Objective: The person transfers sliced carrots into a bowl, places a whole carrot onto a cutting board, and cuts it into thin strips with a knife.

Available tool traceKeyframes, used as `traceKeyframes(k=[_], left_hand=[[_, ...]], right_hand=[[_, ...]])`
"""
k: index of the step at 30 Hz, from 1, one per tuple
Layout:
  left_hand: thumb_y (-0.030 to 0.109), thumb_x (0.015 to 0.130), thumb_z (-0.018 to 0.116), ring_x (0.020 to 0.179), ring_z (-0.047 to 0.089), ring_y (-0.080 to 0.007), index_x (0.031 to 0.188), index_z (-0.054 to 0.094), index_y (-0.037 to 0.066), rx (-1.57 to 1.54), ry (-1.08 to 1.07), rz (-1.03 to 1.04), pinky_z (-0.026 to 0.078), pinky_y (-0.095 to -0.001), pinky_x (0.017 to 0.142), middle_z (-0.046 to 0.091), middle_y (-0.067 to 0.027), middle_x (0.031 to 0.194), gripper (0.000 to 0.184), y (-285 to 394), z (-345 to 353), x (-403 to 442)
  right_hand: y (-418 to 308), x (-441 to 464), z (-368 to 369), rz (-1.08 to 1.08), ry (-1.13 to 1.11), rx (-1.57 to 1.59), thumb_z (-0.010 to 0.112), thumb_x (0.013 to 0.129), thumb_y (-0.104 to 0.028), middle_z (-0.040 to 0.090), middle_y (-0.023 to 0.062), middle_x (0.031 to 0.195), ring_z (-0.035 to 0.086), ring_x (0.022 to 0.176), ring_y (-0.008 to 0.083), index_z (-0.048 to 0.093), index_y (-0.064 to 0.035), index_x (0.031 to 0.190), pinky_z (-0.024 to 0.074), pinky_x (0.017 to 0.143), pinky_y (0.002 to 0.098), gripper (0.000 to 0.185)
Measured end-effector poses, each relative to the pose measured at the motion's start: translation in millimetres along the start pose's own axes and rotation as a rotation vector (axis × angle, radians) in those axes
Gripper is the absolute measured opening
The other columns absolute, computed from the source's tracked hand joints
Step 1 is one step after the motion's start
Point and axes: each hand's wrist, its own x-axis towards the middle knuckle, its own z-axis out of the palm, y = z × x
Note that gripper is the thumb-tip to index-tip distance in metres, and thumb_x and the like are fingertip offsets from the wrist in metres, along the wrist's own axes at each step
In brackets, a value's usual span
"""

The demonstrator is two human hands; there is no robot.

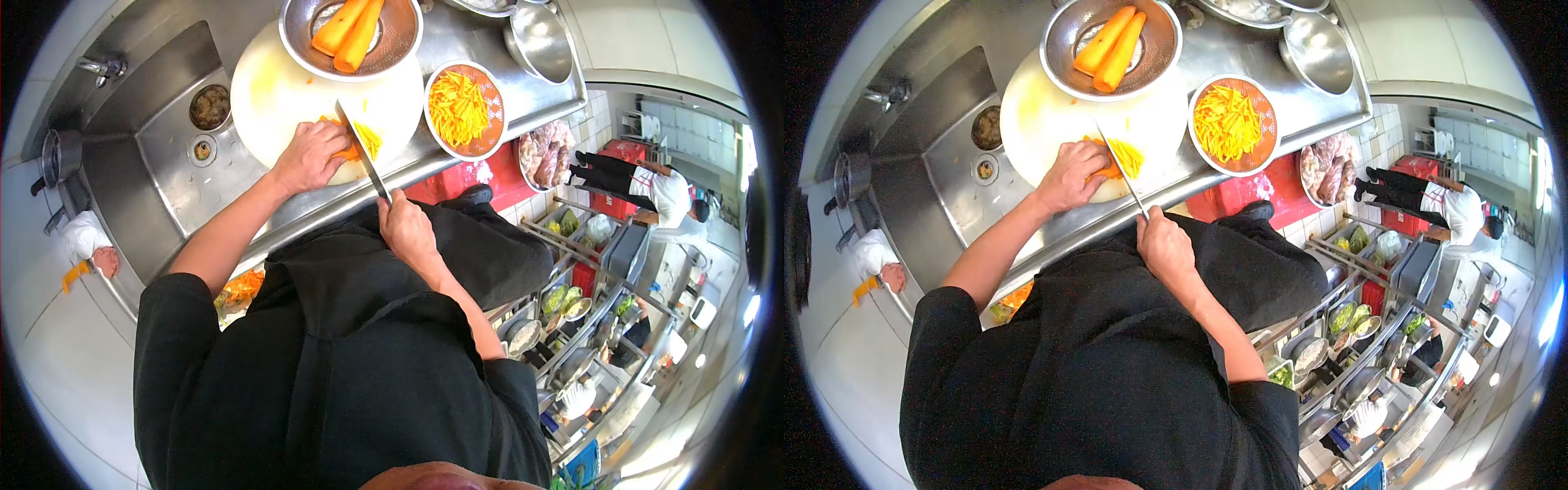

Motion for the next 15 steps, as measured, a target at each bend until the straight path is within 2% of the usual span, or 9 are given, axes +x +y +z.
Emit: traceKeyframes(k=[6,9,11,15], left_hand=[[0.018,0.087,0.069,0.117,0.058,-0.0252,0.110,0.067,0.009,0.011,0.002,-0.001,0.039,-0.0441,0.098,0.063,-0.0067,0.116,0.025,0.7,-0.9,-1.7],[0.017,0.086,0.070,0.116,0.058,-0.0290,0.107,0.066,0.008,-0.022,0.036,0.011,0.039,-0.0450,0.099,0.064,-0.0087,0.116,0.022,0.5,1.5,-1.5],[0.017,0.086,0.070,0.116,0.058,-0.0294,0.106,0.067,0.007,-0.016,0.052,0.011,0.040,-0.0451,0.099,0.064,-0.0089,0.117,0.022,-2.1,5.7,-3.8],[0.017,0.087,0.070,0.116,0.058,-0.0296,0.103,0.067,0.007,-0.021,0.062,0.009,0.039,-0.0451,0.099,0.065,-0.0089,0.116,0.019,0.9,2.9,-1.9]], right_hand=[[-15.3,-13.8,-45.4,0.017,-0.073,0.074,0.058,0.103,-0.031,0.069,0.0309,0.078,0.071,0.076,0.0490,0.059,0.0010,0.105,0.0560,0.071,0.0612,0.032],[-3.0,-11.0,-16.1,0.051,-0.080,0.058,0.059,0.103,-0.030,0.069,0.0305,0.076,0.071,0.076,0.0483,0.059,0.0010,0.105,0.0570,0.071,0.0601,0.031],[-0.3,-0.6,9.6,0.013,-0.002,-0.013,0.060,0.102,-0.030,0.069,0.0298,0.075,0.072,0.076,0.0466,0.060,0.0008,0.102,0.0585,0.070,0.0575,0.031],[-4.7,9.0,5.5,0.026,-0.018,0.064,0.059,0.103,-0.032,0.070,0.0309,0.080,0.071,0.079,0.0485,0.061,0.0015,0.101,0.0568,0.073,0.0588,0.033]])
